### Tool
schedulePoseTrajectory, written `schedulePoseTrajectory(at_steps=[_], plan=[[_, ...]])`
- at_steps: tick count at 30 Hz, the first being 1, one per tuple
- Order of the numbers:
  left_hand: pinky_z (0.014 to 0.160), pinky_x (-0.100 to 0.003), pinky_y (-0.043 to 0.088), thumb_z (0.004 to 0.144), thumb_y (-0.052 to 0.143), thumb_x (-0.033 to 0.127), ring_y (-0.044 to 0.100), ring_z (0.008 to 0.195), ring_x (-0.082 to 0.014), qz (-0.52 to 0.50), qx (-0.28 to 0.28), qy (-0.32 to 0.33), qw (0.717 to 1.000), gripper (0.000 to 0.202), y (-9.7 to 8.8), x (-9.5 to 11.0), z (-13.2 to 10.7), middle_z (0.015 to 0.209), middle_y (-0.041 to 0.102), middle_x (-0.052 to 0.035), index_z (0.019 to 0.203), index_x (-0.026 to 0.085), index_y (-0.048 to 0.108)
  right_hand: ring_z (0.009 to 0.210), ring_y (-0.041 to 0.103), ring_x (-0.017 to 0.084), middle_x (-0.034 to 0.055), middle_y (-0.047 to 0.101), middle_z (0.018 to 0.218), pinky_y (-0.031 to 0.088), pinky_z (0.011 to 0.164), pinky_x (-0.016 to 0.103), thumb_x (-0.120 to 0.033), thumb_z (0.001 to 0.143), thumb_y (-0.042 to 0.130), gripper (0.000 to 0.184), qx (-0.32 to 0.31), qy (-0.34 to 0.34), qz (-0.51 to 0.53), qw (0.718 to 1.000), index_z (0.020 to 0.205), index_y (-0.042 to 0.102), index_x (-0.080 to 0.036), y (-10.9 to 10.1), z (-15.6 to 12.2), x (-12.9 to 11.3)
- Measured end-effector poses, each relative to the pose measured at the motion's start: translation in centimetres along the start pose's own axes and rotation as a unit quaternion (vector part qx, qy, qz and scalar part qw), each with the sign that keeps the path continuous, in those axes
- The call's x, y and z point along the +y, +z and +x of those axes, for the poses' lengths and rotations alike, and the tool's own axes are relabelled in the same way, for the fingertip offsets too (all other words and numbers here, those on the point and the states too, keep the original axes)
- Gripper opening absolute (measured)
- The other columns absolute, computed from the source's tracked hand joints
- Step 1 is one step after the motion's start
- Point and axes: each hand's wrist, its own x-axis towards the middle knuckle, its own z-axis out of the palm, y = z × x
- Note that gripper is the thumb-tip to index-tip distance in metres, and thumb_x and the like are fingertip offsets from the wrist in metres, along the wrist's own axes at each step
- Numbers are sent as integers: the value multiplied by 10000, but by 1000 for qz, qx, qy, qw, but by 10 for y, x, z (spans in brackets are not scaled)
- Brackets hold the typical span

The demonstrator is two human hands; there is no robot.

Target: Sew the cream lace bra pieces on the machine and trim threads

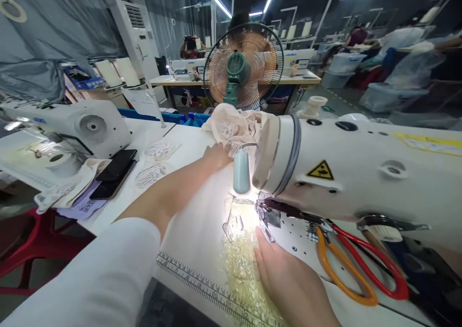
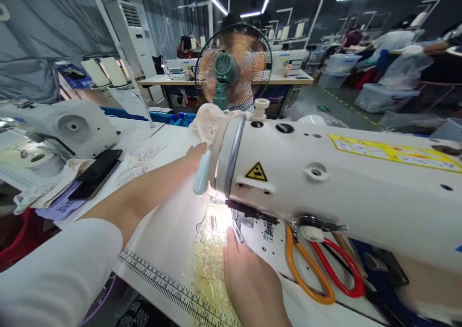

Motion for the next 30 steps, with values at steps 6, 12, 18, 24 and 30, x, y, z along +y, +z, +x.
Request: schedulePoseTrajectory(at_steps=[6,12,18,24,30], plan=[[901,-363,426,873,469,256,454,1178,-258,8,36,-50,998,485,-7,-28,-22,1320,421,-113,1345,264,360,625,631,198,33,686,745,336,461,282,-250,933,270,442,-79,30,56,995,1342,403,-150,-1,2,4],[814,-442,442,733,645,231,570,982,-336,42,-10,-118,992,195,4,-105,-148,981,631,-163,888,114,666,728,644,232,98,694,982,387,532,317,-320,926,162,487,-123,62,65,988,1343,383,-197,-6,3,-2],[783,-363,459,844,537,166,572,885,-198,5,82,-94,992,98,24,-162,-237,915,618,-78,862,93,601,751,636,294,125,693,984,398,560,366,-341,915,158,513,-97,83,69,989,1331,417,-189,-7,2,-9],[778,-278,425,916,373,127,504,834,-142,-88,260,-41,961,148,14,-148,-251,888,559,-63,877,84,509,1008,589,262,127,609,1192,465,727,344,-381,906,262,484,-37,89,120,988,1274,485,-158,0,-23,-19],[743,-248,451,840,478,142,513,756,-144,-143,327,356,864,85,49,-49,-291,782,608,-34,771,172,517,747,625,197,101,674,991,420,484,253,-638,787,463,540,20,62,710,701,1086,609,-213,11,-86,-75]])
